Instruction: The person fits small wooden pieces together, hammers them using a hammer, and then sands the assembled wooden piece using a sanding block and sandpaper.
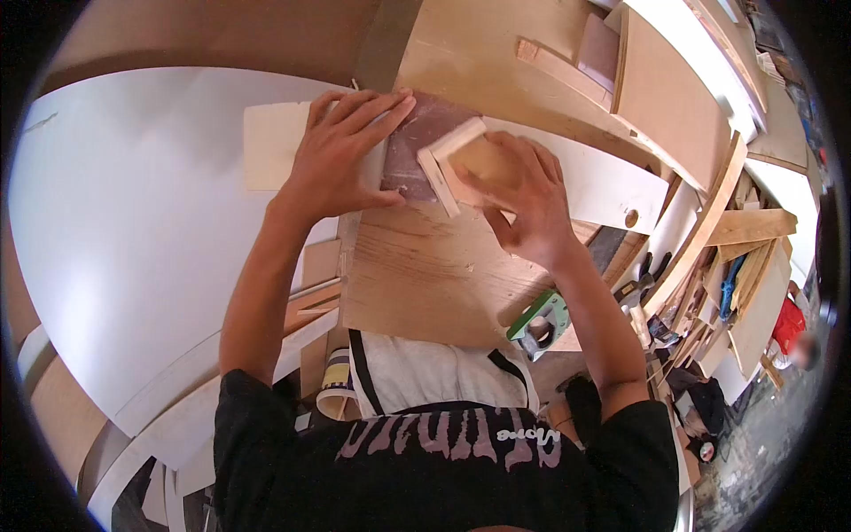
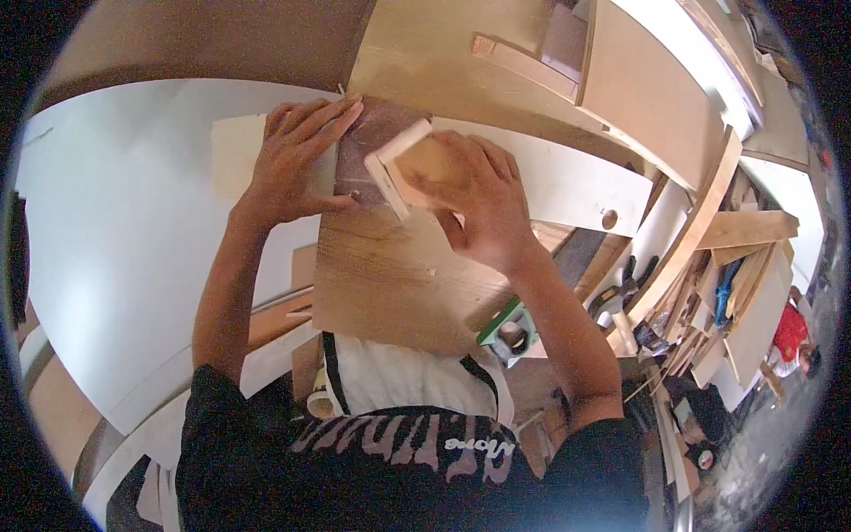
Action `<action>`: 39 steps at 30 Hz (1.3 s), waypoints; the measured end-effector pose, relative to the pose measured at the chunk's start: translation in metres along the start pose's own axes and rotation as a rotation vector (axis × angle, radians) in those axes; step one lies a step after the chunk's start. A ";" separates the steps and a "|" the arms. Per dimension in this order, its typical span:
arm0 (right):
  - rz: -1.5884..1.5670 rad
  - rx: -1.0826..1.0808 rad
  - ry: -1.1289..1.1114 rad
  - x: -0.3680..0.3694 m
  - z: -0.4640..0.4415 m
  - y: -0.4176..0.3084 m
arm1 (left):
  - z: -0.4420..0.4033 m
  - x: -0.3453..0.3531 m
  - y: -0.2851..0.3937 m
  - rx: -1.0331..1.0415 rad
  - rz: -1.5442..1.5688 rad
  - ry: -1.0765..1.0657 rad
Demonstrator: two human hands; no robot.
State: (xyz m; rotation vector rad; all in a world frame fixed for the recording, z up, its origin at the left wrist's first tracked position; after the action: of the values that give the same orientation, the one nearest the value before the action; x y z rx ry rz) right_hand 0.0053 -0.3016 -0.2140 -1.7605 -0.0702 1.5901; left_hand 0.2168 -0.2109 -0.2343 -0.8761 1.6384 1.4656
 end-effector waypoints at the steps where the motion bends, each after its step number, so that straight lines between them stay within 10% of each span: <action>1: -0.008 -0.008 0.034 -0.001 -0.007 -0.002 | 0.000 0.000 0.000 -0.001 -0.002 -0.001; 39: 0.009 -0.027 0.048 0.000 -0.018 -0.017 | -0.001 -0.001 0.000 -0.050 0.069 0.032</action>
State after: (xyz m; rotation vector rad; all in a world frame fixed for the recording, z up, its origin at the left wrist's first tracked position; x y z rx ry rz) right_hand 0.0282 -0.2979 -0.2057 -1.8212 -0.0609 1.5596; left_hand 0.2174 -0.2118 -0.2339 -0.8824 1.6768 1.5529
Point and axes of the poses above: each hand's wrist, its own z-axis away from the middle knuckle, its own x-axis out of the palm, y = z × x, the point moved 7 cm from there along -z, towards the middle knuckle, and after that the axes turned 6 degrees about x, right-handed, at the moved point
